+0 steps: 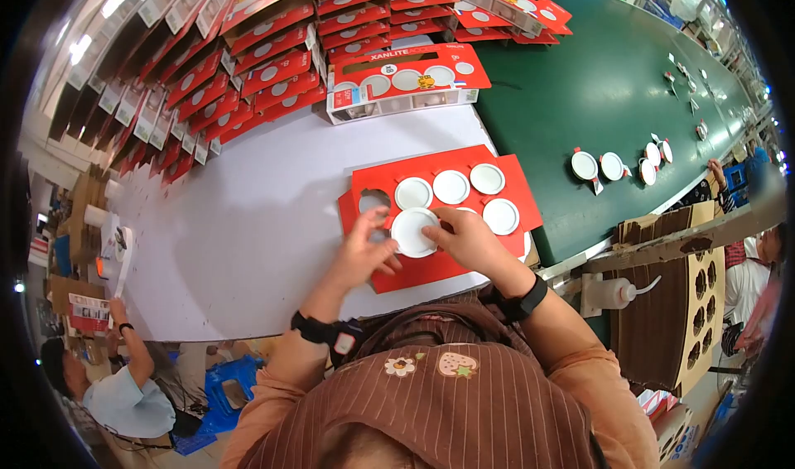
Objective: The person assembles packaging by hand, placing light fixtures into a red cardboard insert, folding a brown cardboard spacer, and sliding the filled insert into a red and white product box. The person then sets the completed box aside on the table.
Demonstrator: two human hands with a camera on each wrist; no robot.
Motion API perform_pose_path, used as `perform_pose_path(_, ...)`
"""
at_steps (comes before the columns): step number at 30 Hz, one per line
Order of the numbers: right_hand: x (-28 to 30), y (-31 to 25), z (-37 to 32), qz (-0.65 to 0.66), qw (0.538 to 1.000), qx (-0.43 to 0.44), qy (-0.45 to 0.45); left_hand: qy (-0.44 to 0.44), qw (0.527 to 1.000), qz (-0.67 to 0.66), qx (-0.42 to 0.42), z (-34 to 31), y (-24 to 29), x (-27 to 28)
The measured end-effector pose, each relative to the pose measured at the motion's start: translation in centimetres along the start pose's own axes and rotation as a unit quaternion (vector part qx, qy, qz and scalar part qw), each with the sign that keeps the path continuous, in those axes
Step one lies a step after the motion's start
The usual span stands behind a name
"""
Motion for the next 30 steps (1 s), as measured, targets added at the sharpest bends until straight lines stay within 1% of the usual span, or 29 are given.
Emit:
perform_pose_path(1,0.0,-0.4,0.4,-0.003,1.0,0.003,-0.003,0.032,0.996,0.054,-0.061,0.7,0.1,1.9)
perform_pose_path(2,0.1,-0.6,0.9,0.003,1.0,-0.02,0.002,0.106,0.977,0.176,-0.054,2.0,-0.9,4.9)
perform_pose_path(3,0.1,-0.8,1.2,0.009,0.999,-0.044,0.007,0.177,0.938,0.296,-0.045,3.2,-1.7,7.7)
perform_pose_path(4,-0.2,-0.3,2.0,0.011,0.999,-0.046,0.004,0.18,0.937,0.295,-0.047,4.3,-2.3,9.2)
perform_pose_path(6,-0.7,-0.9,2.9,0.018,0.998,-0.051,0.014,0.253,0.862,0.438,0.016,5.7,-2.9,11.6)
perform_pose_path(7,-1.0,-1.1,3.5,0.026,0.998,-0.058,0.025,0.256,0.862,0.437,0.014,6.1,-2.9,11.9)
perform_pose_path(8,-1.3,-1.2,4.1,0.032,0.998,-0.052,0.028,0.213,0.919,0.323,0.079,6.6,-4.1,12.1)
perform_pose_path(9,-1.6,-0.8,4.7,0.03,0.998,-0.05,0.028,0.164,0.955,0.202,0.143,6.8,-4.6,11.7)
perform_pose_path(10,-1.9,-0.3,5.2,-0.002,0.998,-0.048,0.039,0.164,0.955,0.201,0.143,6.8,-4.2,11.7)
perform_pose_path(11,-2.1,0.1,5.5,-0.034,0.997,-0.046,0.05,0.096,0.969,0.124,0.193,6.6,-4.6,10.9)
perform_pose_path(12,-2.4,0.2,5.7,-0.033,0.997,-0.052,0.056,0.027,0.969,0.044,0.24,6.0,-4.8,9.9)
perform_pose_path(13,-2.6,0.3,5.5,-0.033,0.997,-0.054,0.053,0.028,0.969,0.042,0.243,5.6,-4.8,9.7)
perform_pose_path(15,-3.1,-0.1,5.3,-0.135,0.989,-0.022,0.048,-0.004,0.967,-0.02,0.254,4.7,-5.1,8.9)
perform_pose_path(16,-3.2,-0.3,5.1,-0.136,0.989,-0.022,0.045,-0.002,0.967,-0.023,0.255,4.3,-5.0,9.0)
perform_pose_path(18,-3.7,-0.3,4.5,-0.111,0.991,-0.07,0.006,-0.063,0.967,-0.107,0.223,3.7,-4.7,8.3)
perform_pose_path(19,-4.1,0.1,4.4,-0.111,0.991,-0.071,0.004,-0.062,0.967,-0.108,0.224,3.6,-5.1,8.4)
perform_pose_path(21,-4.8,0.2,4.5,-0.127,0.991,-0.017,0.032,-0.087,0.962,-0.152,0.209,3.9,-5.3,8.5)
perform_pose_path(22,-5.1,0.1,4.4,-0.126,0.991,-0.017,0.032,-0.087,0.962,-0.152,0.209,3.9,-5.3,8.6)
perform_pose_path(24,-5.9,-0.1,4.1,-0.127,0.991,-0.044,0.025,-0.101,0.961,-0.153,0.205,3.7,-5.2,8.5)
perform_pose_path(27,-6.3,0.2,4.0,-0.143,0.988,-0.043,0.043,-0.116,0.96,-0.139,0.212,3.6,-5.5,8.5)
perform_pose_path(30,-6.4,-0.4,3.8,-0.178,0.982,-0.048,0.029,-0.113,0.96,-0.145,0.213,3.2,-5.0,8.0)
Point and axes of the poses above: each hand's wrist, its own z-axis towards the middle knuckle, its own x-axis out of the back of the hand, y = z × x, the point moved 5 cm from there along z, towards the middle knuckle, and after that the axes turned 1 degree about y, right-handed, at the moved point
